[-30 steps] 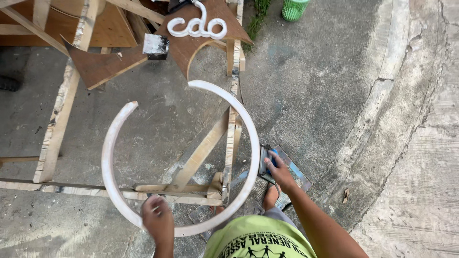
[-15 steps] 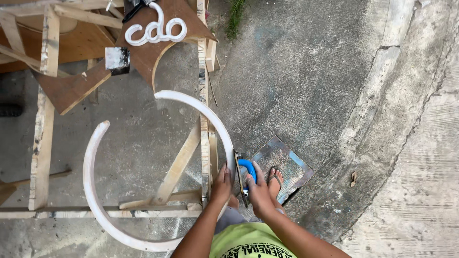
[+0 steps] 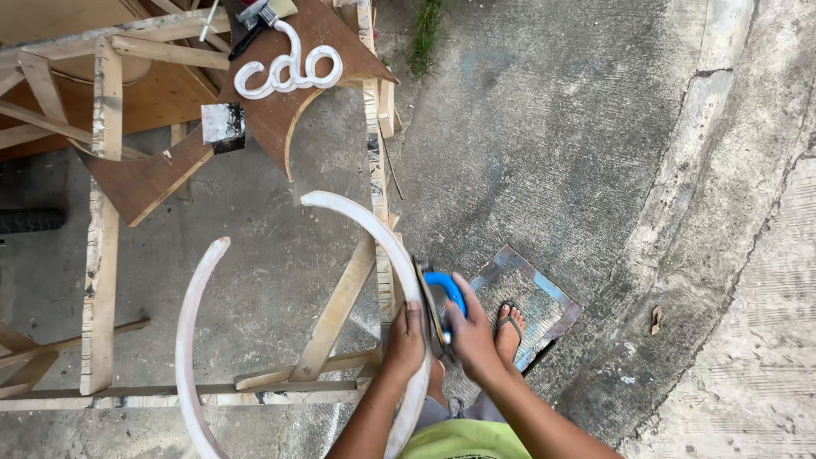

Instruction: The person sands a curved piece of wood using a hand-held sanding block. They hold the wood with one hand and move the sanding block back and forth along the surface, occasionally rotating the piece to sand different sections.

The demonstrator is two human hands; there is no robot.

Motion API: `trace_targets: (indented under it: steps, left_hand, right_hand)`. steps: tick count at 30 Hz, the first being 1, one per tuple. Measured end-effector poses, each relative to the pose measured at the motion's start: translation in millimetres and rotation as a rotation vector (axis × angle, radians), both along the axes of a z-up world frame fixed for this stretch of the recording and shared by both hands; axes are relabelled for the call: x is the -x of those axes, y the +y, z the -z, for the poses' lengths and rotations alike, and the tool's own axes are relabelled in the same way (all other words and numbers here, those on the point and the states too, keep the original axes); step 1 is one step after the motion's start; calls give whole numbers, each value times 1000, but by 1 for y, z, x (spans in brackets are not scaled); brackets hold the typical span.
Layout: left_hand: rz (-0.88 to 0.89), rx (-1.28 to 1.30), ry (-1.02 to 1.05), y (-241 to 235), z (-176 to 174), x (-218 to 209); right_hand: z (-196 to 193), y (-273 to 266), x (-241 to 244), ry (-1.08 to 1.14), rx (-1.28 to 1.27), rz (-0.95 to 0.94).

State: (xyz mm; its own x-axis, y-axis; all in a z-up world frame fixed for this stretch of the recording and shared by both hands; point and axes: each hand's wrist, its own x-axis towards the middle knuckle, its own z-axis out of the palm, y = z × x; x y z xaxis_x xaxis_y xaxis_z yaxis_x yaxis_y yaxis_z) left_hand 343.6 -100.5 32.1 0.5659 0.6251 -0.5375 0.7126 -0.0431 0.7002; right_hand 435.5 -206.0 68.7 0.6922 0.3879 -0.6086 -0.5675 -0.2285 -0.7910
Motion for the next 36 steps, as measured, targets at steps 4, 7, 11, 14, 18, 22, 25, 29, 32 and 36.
trace_targets:
  steps: [4,7,11,14,18,22,25,29,32,36]
  left_hand:
    - [-18,-31,-43,2,-7,-5]
    - [-13,-45,-67,11,-38,-15]
    - [1,55,-193,3,-68,-19]
    - [47,56,-239,-3,-76,-15]
    - [47,93,-273,7,-125,-20]
    - [60,77,-284,8,-140,-25]
    - [72,32,-266,1,-145,-21]
    - [12,-20,-262,23,-122,-26]
    - [-24,-21,-207,21,-117,-26]
    - [35,-42,-161,9,-130,-30]
  right_hand:
    - [-5,29,-14,-73,77,-8]
    - [-36,-4,13,-377,-135,-68]
    - [-78,11,-12,-352,-93,-117]
    - [-75,37,-43,-266,-54,-58]
    - [-83,54,-58,-252,-129,-20]
    - [-91,55,-60,-301,-190,-54]
    - [-96,41,-55,-332,-230,-90]
    - [-122,7,-17,-419,-269,-178]
    - [-102,1,-12,-614,-274,-233]
    - [-98,71,-84,-397,-65,-135]
